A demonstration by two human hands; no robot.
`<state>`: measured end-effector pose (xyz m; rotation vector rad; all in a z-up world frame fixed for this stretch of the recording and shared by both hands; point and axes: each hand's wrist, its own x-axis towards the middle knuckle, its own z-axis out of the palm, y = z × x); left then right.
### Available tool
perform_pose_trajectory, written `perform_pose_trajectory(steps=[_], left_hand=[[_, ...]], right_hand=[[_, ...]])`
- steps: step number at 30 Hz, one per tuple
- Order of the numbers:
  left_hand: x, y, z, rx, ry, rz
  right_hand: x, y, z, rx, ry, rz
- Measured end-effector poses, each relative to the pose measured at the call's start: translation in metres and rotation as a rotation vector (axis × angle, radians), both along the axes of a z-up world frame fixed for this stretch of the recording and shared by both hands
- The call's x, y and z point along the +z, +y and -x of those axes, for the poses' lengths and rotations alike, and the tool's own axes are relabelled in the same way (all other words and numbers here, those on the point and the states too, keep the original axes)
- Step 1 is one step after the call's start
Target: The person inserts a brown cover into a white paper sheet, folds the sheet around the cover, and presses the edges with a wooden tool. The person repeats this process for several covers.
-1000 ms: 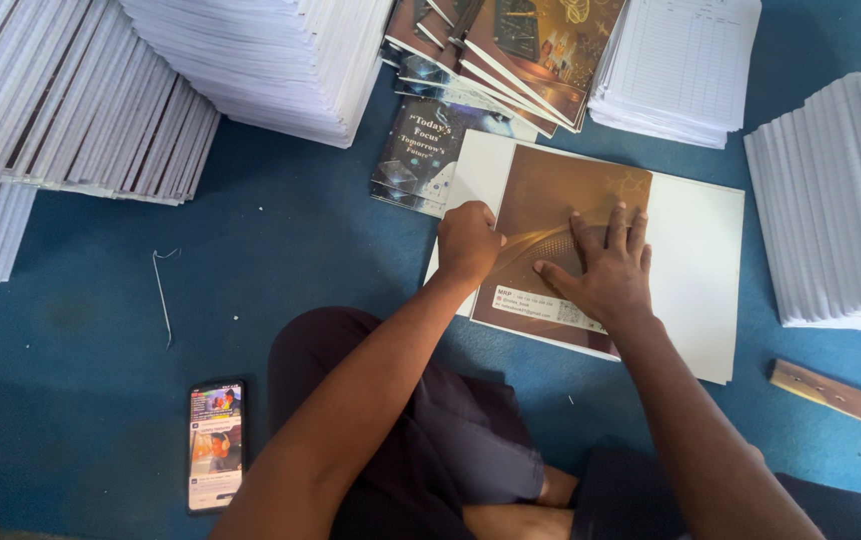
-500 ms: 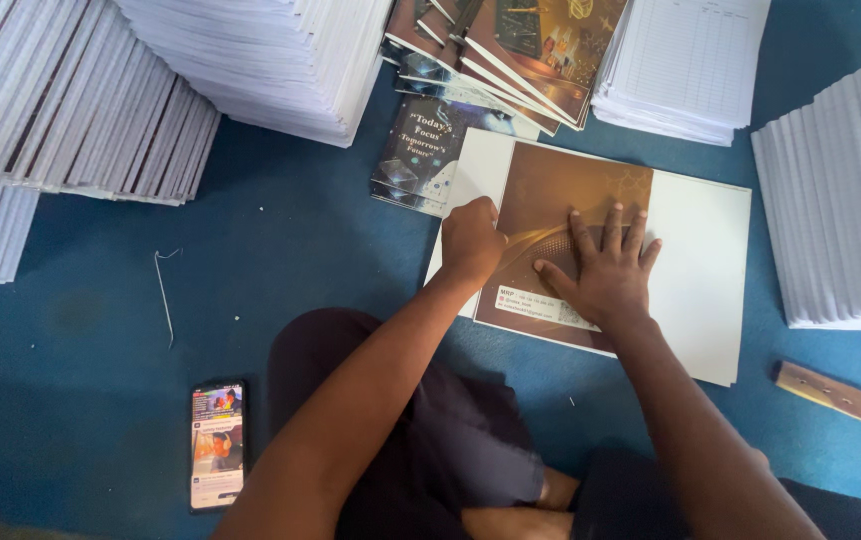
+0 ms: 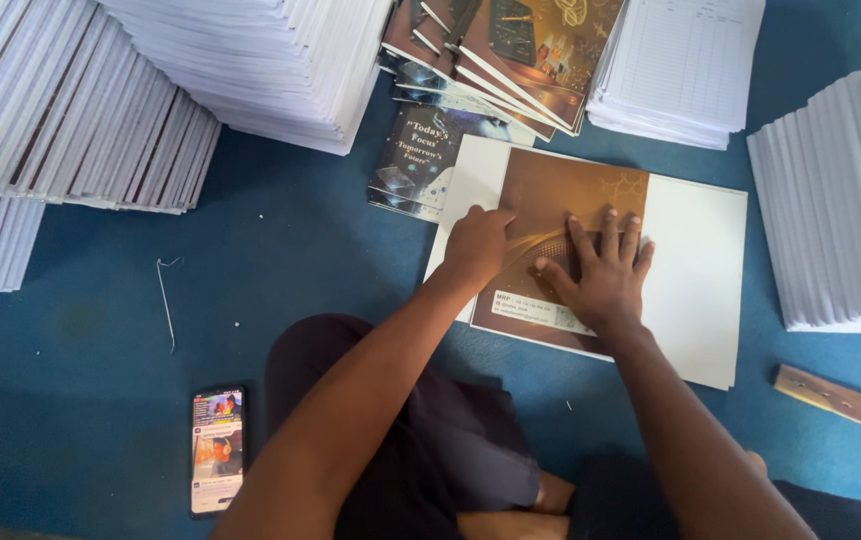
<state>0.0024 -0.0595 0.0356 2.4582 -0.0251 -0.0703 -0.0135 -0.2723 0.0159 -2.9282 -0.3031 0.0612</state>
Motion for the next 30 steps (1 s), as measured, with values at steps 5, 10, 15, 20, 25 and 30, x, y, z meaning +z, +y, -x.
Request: perform_pose_trajectory(steps=[5,10,15,20,25,30], left_hand=[[-0.011,-0.006,-0.01,-0.045,-0.008,-0.076],[-0.015,-0.012,-0.019,-0.083,0.035,-0.195],[0.009,-0.018,-0.017,-0.101,0.005,-0.409],[0.047,-0.029,-0.008,-0.261,0.194,-0.54],[0.051,-0.04,0.006,-0.281,0.147,-0.57],[0.04,-0.04,0.006,-0.255,0.124,-0.509]], right_hand=[[-0.004,-0.037,-0.014,-0.021,0.059,-0.463],[0.032,-0.113,-0.005,0.048,0.001,-0.389],[0.073,-0.172,0.017,-0.139,0.321,0.159],[0.088,-0.201,0.044,-0.193,0.337,0.437],[0.07,-0.22,0.054,-0.327,0.517,0.648],[0.033,-0.27,0.058,-0.373,0.589,0.714]])
